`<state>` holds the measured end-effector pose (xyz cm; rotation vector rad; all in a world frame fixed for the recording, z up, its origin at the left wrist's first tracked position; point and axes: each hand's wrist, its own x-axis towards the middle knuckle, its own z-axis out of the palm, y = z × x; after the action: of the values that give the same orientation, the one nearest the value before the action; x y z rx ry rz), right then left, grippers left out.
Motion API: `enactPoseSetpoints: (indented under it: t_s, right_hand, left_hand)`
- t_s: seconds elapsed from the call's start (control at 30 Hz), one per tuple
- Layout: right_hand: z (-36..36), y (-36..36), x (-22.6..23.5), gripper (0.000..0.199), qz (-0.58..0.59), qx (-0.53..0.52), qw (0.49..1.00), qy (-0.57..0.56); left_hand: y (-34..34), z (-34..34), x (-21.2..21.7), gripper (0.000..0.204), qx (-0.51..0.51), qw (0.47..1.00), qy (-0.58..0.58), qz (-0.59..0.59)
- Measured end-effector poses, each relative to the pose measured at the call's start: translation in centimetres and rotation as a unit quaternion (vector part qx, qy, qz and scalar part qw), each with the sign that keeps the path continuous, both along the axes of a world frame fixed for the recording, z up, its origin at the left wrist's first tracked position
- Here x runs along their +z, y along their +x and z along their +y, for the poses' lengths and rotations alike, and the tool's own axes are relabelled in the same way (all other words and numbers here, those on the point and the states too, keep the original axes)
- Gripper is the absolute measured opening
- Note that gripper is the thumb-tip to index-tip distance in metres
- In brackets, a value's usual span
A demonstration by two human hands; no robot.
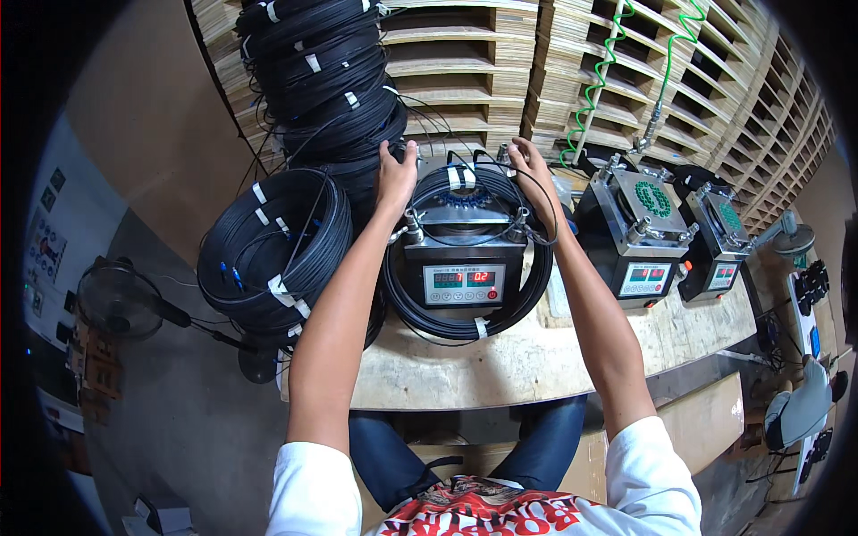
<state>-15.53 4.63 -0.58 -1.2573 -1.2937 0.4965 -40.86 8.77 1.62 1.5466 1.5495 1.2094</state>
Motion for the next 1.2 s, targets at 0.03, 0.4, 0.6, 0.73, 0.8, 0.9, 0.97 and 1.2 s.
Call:
enactPoseSetpoints:
  t_s: [0.03,0.4,0.6,0.73,0.8,0.9,0.97,1.2]
  right_hand:
    - [-0.2,0.0,0.1,0.052,-0.001,-0.001,1.0,0.001]
    - [-0.8,-0.3,0.4,0.062,-0.033,-0.034,0.997,-0.062]
    - [-0.6,-0.2,0.4,0.052,-0.026,-0.013,0.999,-0.024]
    - [-1.0,-0.9,0.9,0.053,-0.003,0.008,0.999,-0.054]
    - [-0.9,-0.2,0.5,0.048,-0.005,-0.016,0.999,-0.051]
    - [-0.7,0.1,0.2,0.047,-0.013,-0.024,0.999,-0.046]
    - [-1.0,-0.3,0.3,0.047,-0.025,-0.028,0.999,-0.039]
    - [-1.1,-0.1,1.2,0.05,-0.026,0.003,0.996,-0.089]
  left_hand:
    - [0.1,-0.1,0.0,0.088,-0.001,1.0,0.001,-0.001]
    - [0.0,0.4,-0.9,0.078,-0.035,0.997,0.061,-0.03]
    - [0.0,-0.1,-0.1,0.08,-0.024,0.999,0.004,-0.022]
    - [-0.8,1.7,-1.9,0.084,-0.007,0.998,0.048,0.031]
    - [-0.4,1.8,-1.9,0.086,-0.003,0.997,0.069,0.036]
    - [0.1,1.3,-2.0,0.083,-0.044,0.997,0.056,-0.039]
    - [-0.1,1.2,-1.8,0.081,-0.046,0.997,0.042,-0.034]
    - [0.1,1.5,-1.5,0.076,-0.028,0.999,0.032,-0.019]
